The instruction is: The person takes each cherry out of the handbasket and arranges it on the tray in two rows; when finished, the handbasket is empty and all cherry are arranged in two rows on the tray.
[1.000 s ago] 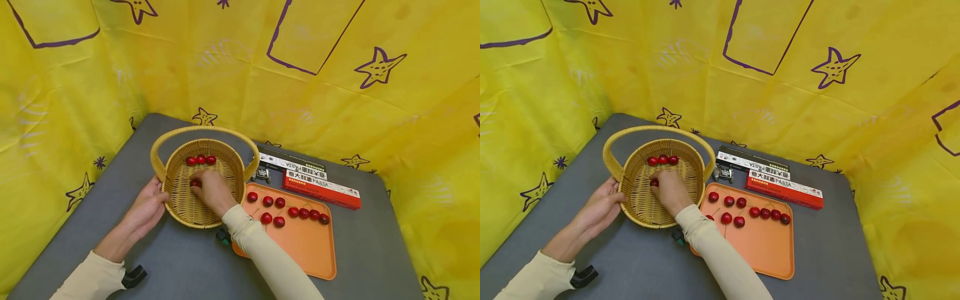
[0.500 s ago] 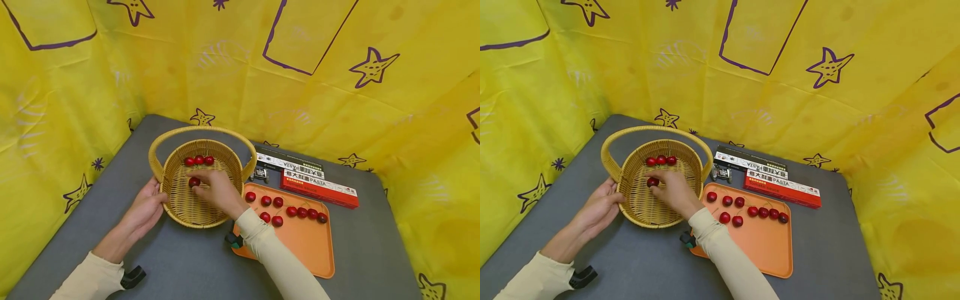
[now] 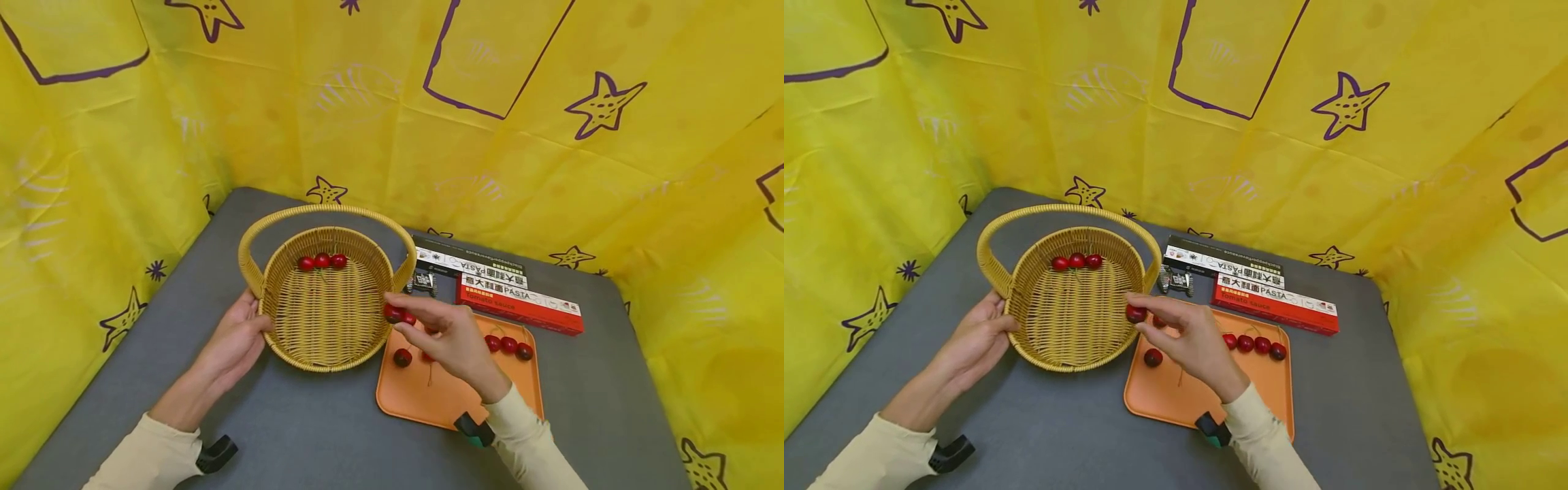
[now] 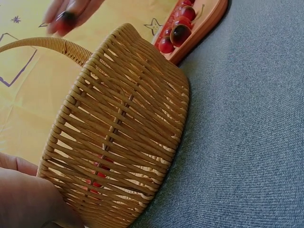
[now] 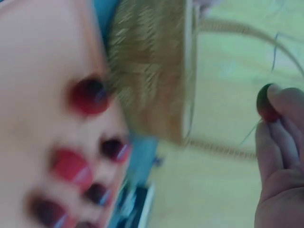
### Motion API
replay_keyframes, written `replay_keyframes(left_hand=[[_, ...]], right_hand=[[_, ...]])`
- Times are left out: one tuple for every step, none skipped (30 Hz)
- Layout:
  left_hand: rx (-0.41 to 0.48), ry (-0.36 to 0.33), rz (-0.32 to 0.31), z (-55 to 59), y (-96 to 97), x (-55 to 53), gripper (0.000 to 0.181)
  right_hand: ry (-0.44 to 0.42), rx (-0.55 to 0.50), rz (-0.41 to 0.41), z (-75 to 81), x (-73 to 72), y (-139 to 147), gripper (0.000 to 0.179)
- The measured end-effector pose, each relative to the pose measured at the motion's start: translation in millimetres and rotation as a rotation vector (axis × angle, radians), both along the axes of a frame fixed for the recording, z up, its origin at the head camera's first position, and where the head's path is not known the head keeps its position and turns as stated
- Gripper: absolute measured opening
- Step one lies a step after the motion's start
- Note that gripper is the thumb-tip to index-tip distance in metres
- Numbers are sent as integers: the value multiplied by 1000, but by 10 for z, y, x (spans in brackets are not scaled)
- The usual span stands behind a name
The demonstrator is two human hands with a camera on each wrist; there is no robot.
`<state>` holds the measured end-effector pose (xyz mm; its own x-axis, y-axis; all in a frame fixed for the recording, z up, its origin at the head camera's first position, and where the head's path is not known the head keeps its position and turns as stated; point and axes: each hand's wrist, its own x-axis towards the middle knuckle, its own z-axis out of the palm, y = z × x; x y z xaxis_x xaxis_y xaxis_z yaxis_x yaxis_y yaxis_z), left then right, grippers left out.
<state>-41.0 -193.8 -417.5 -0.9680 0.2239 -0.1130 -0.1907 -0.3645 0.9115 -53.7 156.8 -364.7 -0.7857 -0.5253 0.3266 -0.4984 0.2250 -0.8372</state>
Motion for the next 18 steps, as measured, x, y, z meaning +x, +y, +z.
replay_keyframes(left_hand=[[1, -3, -1, 0, -2, 2, 99], [-1, -6, -2, 0, -5, 2, 99], [-4, -5, -4, -1, -9, 2, 99], [-6, -5, -5, 0, -8, 0, 99], [-8, -4, -7, 2, -7, -3, 99], [-11, -4, -7, 5, -5, -4, 99], [-14, -3, -7, 7, -4, -5, 99], [-16, 0, -6, 9, -3, -7, 99], [-16, 2, -4, 10, -2, -8, 99], [-14, 2, -1, 11, -1, -7, 98], [-13, 4, 1, 11, 1, -7, 98], [-11, 5, 3, 12, 4, -5, 98], [-10, 5, 3, 12, 6, -4, 98], [-9, 6, 4, 11, 8, -3, 98], [-9, 4, 3, 10, 8, -1, 98], [-9, 5, 2, 9, 8, -1, 98], [-12, 7, 1, 9, 9, -1, 97], [-14, 10, 1, 8, 8, 0, 97]], right_hand=[[-10, 0, -20, -22, 47, 117, 45], [-13, -1, -40, -53, 92, 234, 46], [-8, 1, -58, -92, 138, 350, 48], [0, 8, -77, -134, 180, 469, 49], [9, 16, -94, -181, 222, 583, 52], [14, 28, -111, -226, 262, 687, 54], [20, 45, -127, -276, 300, 786, 56], [32, 67, -147, -331, 335, 878, 57], [33, 93, -164, -384, 371, 961, 57], [21, 119, -181, -434, 407, 1036, 58], [10, 147, -197, -486, 443, 1105, 58], [0, 175, -213, -539, 478, 1169, 57], [-10, 200, -226, -591, 510, 1225, 56], [-19, 218, -232, -639, 539, 1273, 56], [-26, 233, -238, -682, 563, 1314, 55], [-28, 240, -242, -724, 580, 1349, 55], [-30, 247, -245, -762, 591, 1378, 54], [-31, 251, -249, -794, 597, 1400, 53]])
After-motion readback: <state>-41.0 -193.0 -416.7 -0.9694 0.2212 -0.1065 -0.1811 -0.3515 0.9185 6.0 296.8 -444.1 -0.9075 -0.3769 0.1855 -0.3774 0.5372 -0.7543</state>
